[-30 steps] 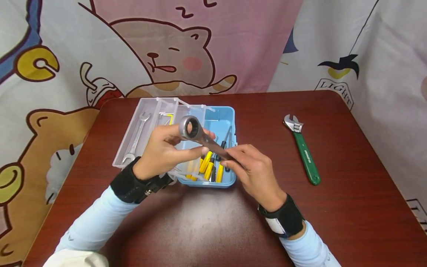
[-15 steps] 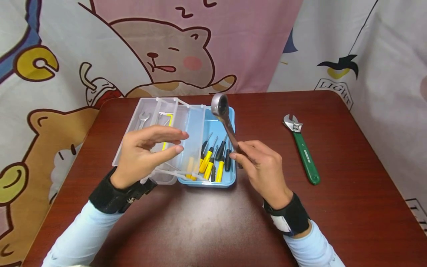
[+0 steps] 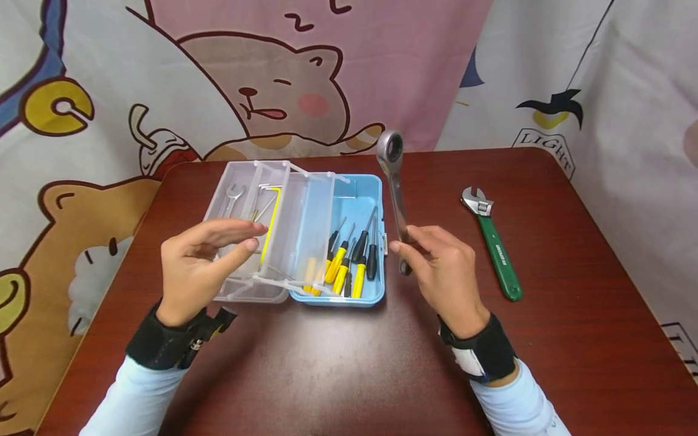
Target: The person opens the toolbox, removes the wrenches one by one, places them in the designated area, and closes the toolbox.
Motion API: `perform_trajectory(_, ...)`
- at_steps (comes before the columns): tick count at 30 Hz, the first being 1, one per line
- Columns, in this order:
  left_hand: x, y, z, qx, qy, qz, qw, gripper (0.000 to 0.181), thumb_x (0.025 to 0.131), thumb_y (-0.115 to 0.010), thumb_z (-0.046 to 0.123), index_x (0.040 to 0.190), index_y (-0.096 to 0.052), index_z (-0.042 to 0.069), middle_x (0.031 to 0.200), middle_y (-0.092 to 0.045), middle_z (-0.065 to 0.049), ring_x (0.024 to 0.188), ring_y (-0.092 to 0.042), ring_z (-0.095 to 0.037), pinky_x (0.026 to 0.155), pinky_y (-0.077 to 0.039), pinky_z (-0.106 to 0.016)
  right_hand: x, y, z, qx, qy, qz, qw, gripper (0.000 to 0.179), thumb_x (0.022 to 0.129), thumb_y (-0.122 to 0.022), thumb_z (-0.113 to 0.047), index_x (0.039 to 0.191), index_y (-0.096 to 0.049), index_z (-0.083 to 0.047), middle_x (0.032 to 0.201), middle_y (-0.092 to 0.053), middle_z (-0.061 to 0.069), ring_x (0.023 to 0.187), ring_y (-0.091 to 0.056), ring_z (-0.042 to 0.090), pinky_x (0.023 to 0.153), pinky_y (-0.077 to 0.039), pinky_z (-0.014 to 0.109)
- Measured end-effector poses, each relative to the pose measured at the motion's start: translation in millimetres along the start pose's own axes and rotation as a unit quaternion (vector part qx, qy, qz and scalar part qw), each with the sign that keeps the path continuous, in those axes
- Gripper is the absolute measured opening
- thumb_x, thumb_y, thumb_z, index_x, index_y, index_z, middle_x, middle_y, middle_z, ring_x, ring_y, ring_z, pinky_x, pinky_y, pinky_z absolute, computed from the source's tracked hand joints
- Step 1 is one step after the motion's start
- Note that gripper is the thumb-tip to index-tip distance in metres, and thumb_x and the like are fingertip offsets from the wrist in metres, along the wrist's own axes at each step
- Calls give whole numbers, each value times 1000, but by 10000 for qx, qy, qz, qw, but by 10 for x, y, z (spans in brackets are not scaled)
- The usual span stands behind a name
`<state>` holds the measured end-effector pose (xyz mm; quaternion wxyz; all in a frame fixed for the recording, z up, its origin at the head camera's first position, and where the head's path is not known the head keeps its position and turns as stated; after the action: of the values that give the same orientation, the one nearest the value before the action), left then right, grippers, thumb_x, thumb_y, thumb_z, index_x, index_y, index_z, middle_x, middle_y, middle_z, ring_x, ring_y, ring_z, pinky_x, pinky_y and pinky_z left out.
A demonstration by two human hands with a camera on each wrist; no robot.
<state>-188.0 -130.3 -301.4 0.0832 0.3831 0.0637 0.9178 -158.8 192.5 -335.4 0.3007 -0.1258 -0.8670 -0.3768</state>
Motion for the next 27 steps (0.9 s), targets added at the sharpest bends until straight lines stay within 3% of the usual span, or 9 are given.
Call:
perform_trajectory(3,-53,54,-25,8,28,143,9999,25,79,-76,-17,103,-75,-9,96,-77,-21,90,-77,-18,78,-60,-24,13,31,40,-112,-56,29,9999,37,76,-90,-4,111,-79,2,94,-76,12,71,-67,21,68,-40,2)
perform_trajectory(6,-94,102,-42,90,51,256,9996,25,79,-76,-18,103,-76,-9,97,-77,-20,89,-77,-18,78,-60,-23,20,59,73,-283,-88,46,9996,35,78,-90,-5,110,-79,2,93,-76,13,66,-60,20,55,-33,11)
perform_trajectory(8,-119,143,-57,164,50,362,9992,25,79,-76,-17,103,-76,-9,98,-77,-20,90,-77,-18,71,-57,-17,23,75,96,-389,-129,49,9991,34,79,-90,-7,110,-79,1,94,-76,14,64,-56,18,51,-29,15)
perform_trajectory(13,-176,255,-103,175,13,660,9977,24,80,-76,-17,103,-74,-12,98,-78,-19,91,-77,-19,60,-49,-11,33,104,153,-576,-330,39,9978,33,81,-89,-11,110,-80,0,93,-77,14,61,-50,17,47,-22,17)
perform_trajectory(15,-196,289,-119,72,6,770,9970,23,79,-75,-18,102,-73,-15,98,-78,-19,91,-77,-19,67,-55,-15,34,111,175,-637,-413,4,9971,32,81,-89,-12,110,-80,0,91,-76,14,60,-49,17,47,-22,17)
perform_trajectory(20,-222,361,-128,40,12,954,9954,22,80,-76,-19,102,-71,-18,99,-78,-19,93,-77,-20,73,-57,-16,40,121,229,-778,-542,-131,9954,31,83,-88,-15,109,-80,0,87,-75,14,61,-49,18,48,-23,18)
perform_trajectory(23,-225,396,-123,140,65,1020,9947,22,80,-76,-18,102,-72,-18,100,-78,-17,93,-77,-20,69,-55,-13,44,127,260,-834,-634,-235,9942,32,84,-88,-15,109,-79,2,87,-75,15,62,-54,20,48,-26,17)
perform_trajectory(25,-229,416,-120,214,117,1069,9940,22,80,-76,-18,102,-72,-17,100,-78,-16,93,-77,-19,56,-44,-8,51,127,281,-903,-708,-331,9928,32,85,-87,-16,110,-78,2,86,-74,14,62,-57,21,49,-29,18)
perform_trajectory(27,-232,427,-118,297,156,1093,9934,23,80,-76,-18,102,-72,-17,100,-78,-15,92,-77,-19,45,-28,-12,57,126,305,-973,-792,-437,9911,32,86,-86,-17,111,-78,3,86,-74,14,62,-58,22,48,-31,21)
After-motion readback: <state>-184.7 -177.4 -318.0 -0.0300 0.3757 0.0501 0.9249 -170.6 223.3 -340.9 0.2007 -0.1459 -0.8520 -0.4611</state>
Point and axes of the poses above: each hand's wrist, its own x-axis towards the middle knuckle, its own y-axis out of the back of the hand, z = x × y, the point moved 7 cm from there along x, towards the middle knuckle
